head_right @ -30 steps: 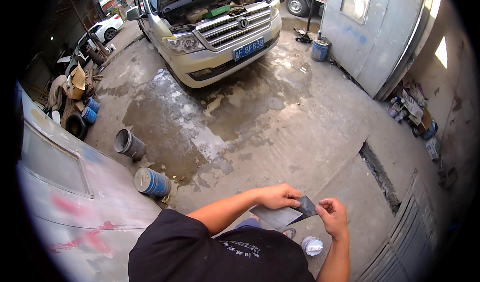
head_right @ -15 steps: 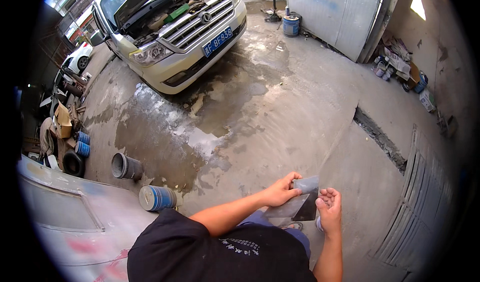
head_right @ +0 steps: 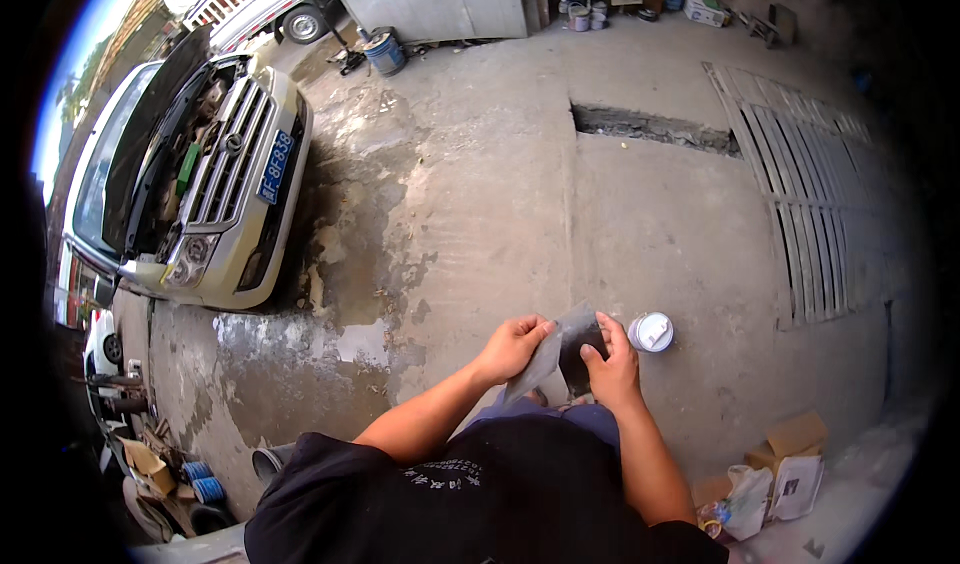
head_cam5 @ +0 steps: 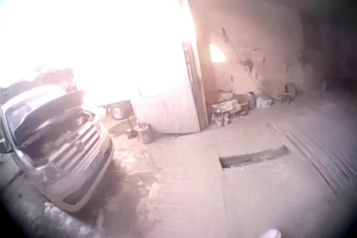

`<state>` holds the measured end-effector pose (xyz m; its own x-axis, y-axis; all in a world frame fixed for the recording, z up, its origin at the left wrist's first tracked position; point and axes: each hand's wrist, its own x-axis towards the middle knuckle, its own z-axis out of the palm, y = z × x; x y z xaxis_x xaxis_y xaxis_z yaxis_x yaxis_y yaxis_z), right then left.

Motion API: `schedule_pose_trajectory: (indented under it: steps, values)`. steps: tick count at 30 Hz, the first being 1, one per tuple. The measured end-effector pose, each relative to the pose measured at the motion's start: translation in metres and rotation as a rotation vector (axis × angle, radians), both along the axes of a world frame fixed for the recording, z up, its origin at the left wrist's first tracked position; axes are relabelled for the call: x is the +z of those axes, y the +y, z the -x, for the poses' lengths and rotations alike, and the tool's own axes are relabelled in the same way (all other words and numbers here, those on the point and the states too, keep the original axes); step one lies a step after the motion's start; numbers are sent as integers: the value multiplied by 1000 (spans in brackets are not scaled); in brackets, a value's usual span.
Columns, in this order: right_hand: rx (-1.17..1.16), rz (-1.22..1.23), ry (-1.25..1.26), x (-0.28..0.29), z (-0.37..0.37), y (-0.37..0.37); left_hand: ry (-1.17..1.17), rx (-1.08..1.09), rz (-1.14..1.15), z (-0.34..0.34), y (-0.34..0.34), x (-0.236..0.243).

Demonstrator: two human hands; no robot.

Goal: The person applies a beige body filler to a metal putty knife and spreads it onto the front fender of a silver car. They then mix a yellow hardener into the filler on the knife and continue to apply the mixture to the vehicle's surface.

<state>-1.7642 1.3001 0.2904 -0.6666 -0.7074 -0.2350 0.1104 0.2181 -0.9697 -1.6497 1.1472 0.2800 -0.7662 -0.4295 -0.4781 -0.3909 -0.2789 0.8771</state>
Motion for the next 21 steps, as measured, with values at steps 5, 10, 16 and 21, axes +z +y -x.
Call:
schedule_pose_trajectory:
  steps: [5, 10, 16, 21]
  values:
    - [-83, -41, 277, -2, 23, 49, -13, 27, -119, 36, 42, 3]
    - [-206, -23, 167, -27, 45, 104, -34, 20, -154, 81, 93, -2]
    - [-384, 14, -39, -64, 58, 151, -67, -93, -180, 120, 129, -38]
    - [-648, 296, -449, -95, 79, 187, -147, -103, -217, 156, 128, -49]
